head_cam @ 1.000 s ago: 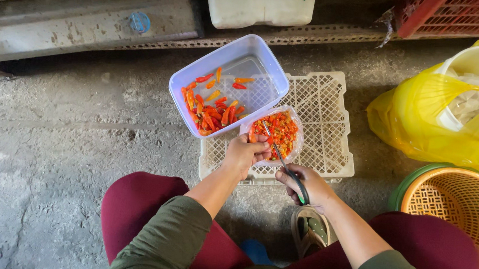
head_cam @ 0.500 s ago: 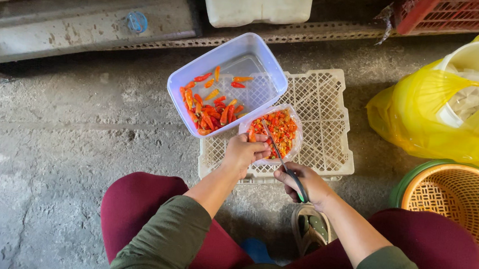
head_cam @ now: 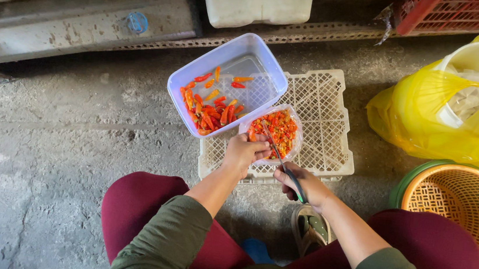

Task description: The person sits on the floor and uses scissors to cut red chilies into small pieces, placing them into a plastic container. The person repeatedly picks chilies from a larger container and cuts them over the smaller container.

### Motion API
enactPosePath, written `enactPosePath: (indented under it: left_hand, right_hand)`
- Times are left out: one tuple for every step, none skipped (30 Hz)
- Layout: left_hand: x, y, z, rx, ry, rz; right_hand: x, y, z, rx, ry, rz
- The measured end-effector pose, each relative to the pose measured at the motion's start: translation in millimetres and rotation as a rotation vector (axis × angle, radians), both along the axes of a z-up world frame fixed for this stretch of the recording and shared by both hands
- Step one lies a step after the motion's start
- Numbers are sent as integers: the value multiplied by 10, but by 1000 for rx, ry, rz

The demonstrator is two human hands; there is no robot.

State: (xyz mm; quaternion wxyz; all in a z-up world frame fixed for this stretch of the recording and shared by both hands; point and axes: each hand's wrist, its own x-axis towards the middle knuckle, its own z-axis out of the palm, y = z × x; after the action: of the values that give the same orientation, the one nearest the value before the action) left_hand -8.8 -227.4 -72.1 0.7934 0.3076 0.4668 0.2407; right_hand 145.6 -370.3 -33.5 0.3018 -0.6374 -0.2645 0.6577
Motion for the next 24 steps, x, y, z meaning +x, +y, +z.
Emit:
enactPosePath:
  left_hand:
    - [1, 2, 0, -5, 4, 2]
    - [2, 10, -3, -10, 7, 5]
    - [2, 20, -12, -13, 7, 10]
    - [8, 32, -25, -18, 7, 15]
    - [13, 42, -43, -22, 7, 19]
    - [17, 52, -65, -19, -5, 38]
    - [23, 63, -88, -15, -17, 57]
    - [23, 72, -110, -12, -29, 77]
    - [23, 79, -130, -11, -36, 85]
    - [21, 79, -147, -11, -43, 93]
    - [18, 78, -160, -10, -49, 100]
    - [18, 73, -168, -4, -51, 92]
    - [19, 65, -171, 3, -52, 83]
    - [19, 56, -170, 9, -54, 74]
    - [16, 45, -165, 10, -48, 53]
    - [8, 31, -157, 11, -43, 34]
    - [2, 23, -147, 12, -37, 14]
    - [2, 26, -139, 3, -36, 13]
    - [4, 33, -131, -7, -34, 12]
    - [6, 37, -126, -17, -32, 11]
    - [7, 37, -124, -15, -18, 14]
    - [7, 39, -124, -13, -3, 16]
    - [7, 40, -127, -11, 12, 18]
    - [8, 44, -132, -7, 12, 30]
  right_hand:
    - [-21, -3, 18, -12, -7, -16]
    - [-39, -3, 36, -22, -15, -32]
    - [-48, 4, 53, -40, -53, -23]
    - [-46, 13, 67, -57, -93, -15]
    - [-43, 18, 76, -75, -132, -6]
    - [-36, 19, 79, -72, -92, -16]
    - [-24, 17, 77, -69, -52, -26]
    - [-13, 16, 68, -65, -11, -34]
    - [-5, 13, 54, -49, 2, -22]
    - [-2, 3, 36, -33, 16, -11]
    - [1, -4, 16, -17, 31, 1]
    - [5, -6, -3, 6, 26, 16]
    - [9, -5, -20, 29, 21, 31]
    - [11, -7, -31, 52, 16, 46]
    - [11, -9, -36, 54, -1, 52]
    - [7, -6, -34, 57, -17, 60]
    - [2, -3, -25, 59, -34, 67]
    - [-9, 0, -14, 42, -35, 46]
    - [-27, 3, -1, 26, -36, 25]
    - [-43, 5, 15, 9, -37, 4]
    - [-52, 6, 32, 0, -75, 11]
    - [-58, 7, 47, -8, -112, 17]
    - [-63, 8, 57, -16, -149, 23]
    - [-63, 12, 64, -22, -132, 14]
